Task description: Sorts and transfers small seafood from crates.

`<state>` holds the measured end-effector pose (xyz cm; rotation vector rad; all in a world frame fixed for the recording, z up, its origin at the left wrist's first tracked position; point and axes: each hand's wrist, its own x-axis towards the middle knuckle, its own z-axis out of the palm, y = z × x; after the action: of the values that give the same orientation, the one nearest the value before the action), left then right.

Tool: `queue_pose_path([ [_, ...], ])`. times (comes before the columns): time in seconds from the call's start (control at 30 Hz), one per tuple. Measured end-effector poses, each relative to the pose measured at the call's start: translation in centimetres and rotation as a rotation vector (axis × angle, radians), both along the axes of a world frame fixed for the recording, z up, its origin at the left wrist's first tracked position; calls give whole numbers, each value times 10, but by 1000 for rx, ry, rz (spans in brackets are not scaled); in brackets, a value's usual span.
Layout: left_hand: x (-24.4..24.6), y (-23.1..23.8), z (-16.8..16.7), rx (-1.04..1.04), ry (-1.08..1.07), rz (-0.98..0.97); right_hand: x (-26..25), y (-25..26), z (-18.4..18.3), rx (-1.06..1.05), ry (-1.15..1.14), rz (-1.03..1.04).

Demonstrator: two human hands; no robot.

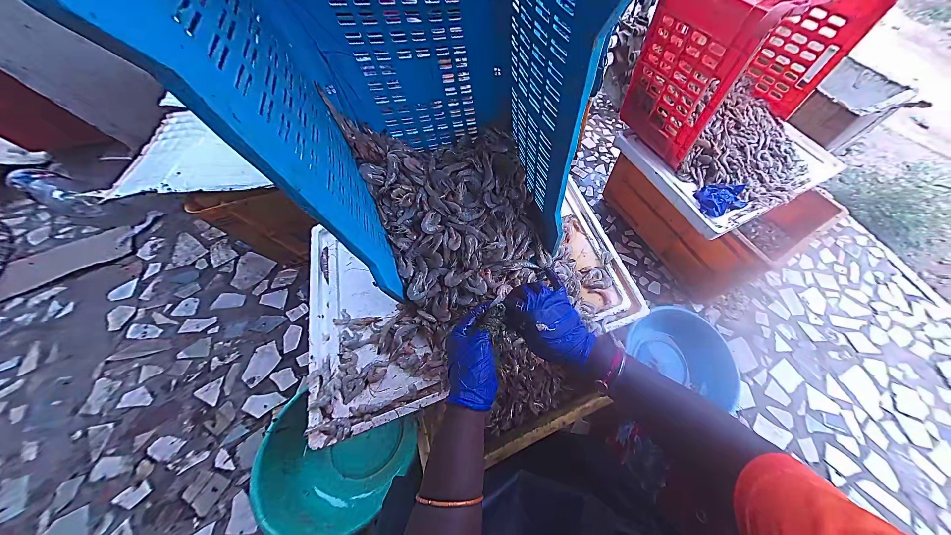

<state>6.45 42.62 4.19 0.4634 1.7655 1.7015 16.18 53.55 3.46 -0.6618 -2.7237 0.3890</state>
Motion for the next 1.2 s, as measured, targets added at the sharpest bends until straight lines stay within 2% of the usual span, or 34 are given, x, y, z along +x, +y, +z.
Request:
queue_pose_path([
  [0.07,0,-4,-6,51,-147,10,2,-2,-5,80,70,17],
  [0.13,-3,-7,-7,91,-289,80,5,-8,-5,47,73,13],
  [0.17,-7,-10,-7,102,-334,122,10,-12,-1,-1,12,25],
  [0.27,-26,-22,0,178,-413,157,19,2,18,-154,-434,101],
  [0.4,-27,-28,0,279,-516,205,8,31,-8,-128,-407,-53],
  [0.47,-24,-26,0,266,-489,217,-4,29,-10,-165,-483,-93],
  [0.57,-27,-26,0,141,-392,179,-9,26,-16,-185,-542,-162],
  [0.67,-30,-26,-6,39,-147,45,-2,29,-14,-260,-402,-193],
  [0.73,-25,-23,-7,-82,83,-80,1,25,-1,-448,-272,-234],
  [0.8,-16,-17,-7,-187,236,-162,-1,15,9,-781,-42,-307],
  [0.87,-7,-10,-8,-305,367,-181,-7,0,13,-1065,168,-414],
  [0.9,-3,-8,-7,-357,445,-175,-9,-8,10,-1119,242,-451],
  [1.03,7,-8,-4,-547,861,-216,-6,-26,11,-1029,248,-527],
  [1.1,15,-7,0,-650,940,-279,-5,-30,11,-965,247,-524],
  [1.2,19,-6,-1,-642,946,-281,-3,-32,4,-975,323,-483],
])
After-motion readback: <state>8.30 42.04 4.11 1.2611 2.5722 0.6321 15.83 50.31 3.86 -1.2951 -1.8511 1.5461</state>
